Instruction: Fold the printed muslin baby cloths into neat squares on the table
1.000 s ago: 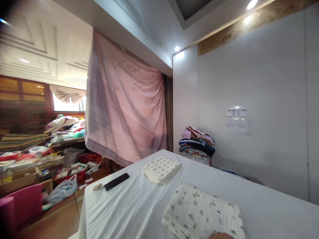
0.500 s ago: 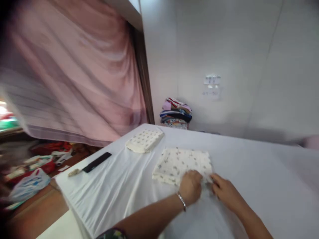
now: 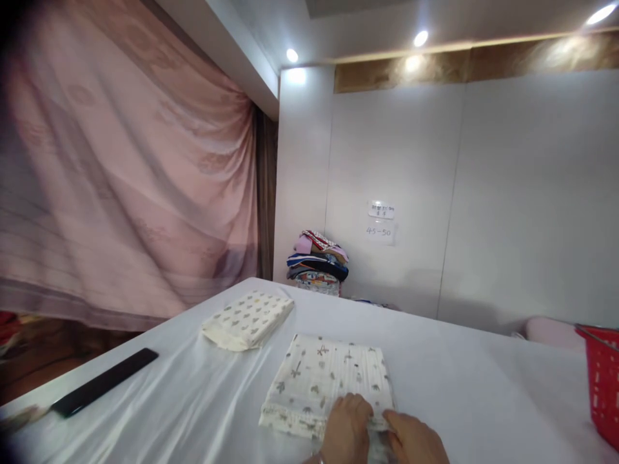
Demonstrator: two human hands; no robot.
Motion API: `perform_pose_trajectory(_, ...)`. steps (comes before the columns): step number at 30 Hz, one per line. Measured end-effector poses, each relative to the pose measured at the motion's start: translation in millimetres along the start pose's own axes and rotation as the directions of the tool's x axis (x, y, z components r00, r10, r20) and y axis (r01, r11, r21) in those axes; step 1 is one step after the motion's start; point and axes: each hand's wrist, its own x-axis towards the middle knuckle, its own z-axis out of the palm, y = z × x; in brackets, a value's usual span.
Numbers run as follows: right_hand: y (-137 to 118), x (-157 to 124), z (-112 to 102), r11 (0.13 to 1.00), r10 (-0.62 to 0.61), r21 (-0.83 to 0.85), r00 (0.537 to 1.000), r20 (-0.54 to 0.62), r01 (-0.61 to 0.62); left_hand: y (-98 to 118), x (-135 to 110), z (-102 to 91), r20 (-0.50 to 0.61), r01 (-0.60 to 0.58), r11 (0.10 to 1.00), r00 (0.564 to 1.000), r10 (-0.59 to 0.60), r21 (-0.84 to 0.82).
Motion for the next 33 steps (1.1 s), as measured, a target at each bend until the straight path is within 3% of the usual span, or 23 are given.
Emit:
perform_pose_trajectory(3, -8.3, -7.3, -15.2, 1.000, -0.012, -0.006, 1.000, -0.009, 0.012, -2.8, -16.5, -7.8, -0.080, -0.049, 0.996, 0.995, 0.055, 0.081)
perform_pose_trajectory(9, -10.5, -12.8, -39.9, 0.999, 0.011, -0.032, 0.987, 0.158, -0.006, -7.2, -35.8, -34.2, -0.130, -0.080, 0.961, 0.984, 0.118, 0.266)
perform_pose_trajectory(15, 0.0, -9.3, -35.7, 0.984, 0.097, -0.165, 0.976, 0.194, -0.065, -29.8, -43.2, -46.4, -0.106, 0.000, 0.930, 0.994, 0.041, 0.367)
perform_pose_trajectory(22, -8.1, -16.3, -37.5, 0.993, 0.001, -0.113, 0.980, 0.199, 0.022, -58.9, -58.3, -62.5, -0.132, 0.140, 0.914, 0.987, -0.096, 0.380)
perform_pose_trajectory(26, -14.4, -18.9, -35.5, 0.992, 0.063, -0.113, 0.991, 0.121, -0.050, -72.8, -63.6, -73.5, -0.175, 0.205, 0.902, 0.973, -0.148, 0.381)
perform_pose_trajectory(33, -24.6, -22.1, -29.2, 0.982, 0.167, -0.115, 0.968, 0.188, -0.147, -96.0, -74.3, -84.3, -0.225, 0.243, 0.904, 0.959, -0.171, 0.352)
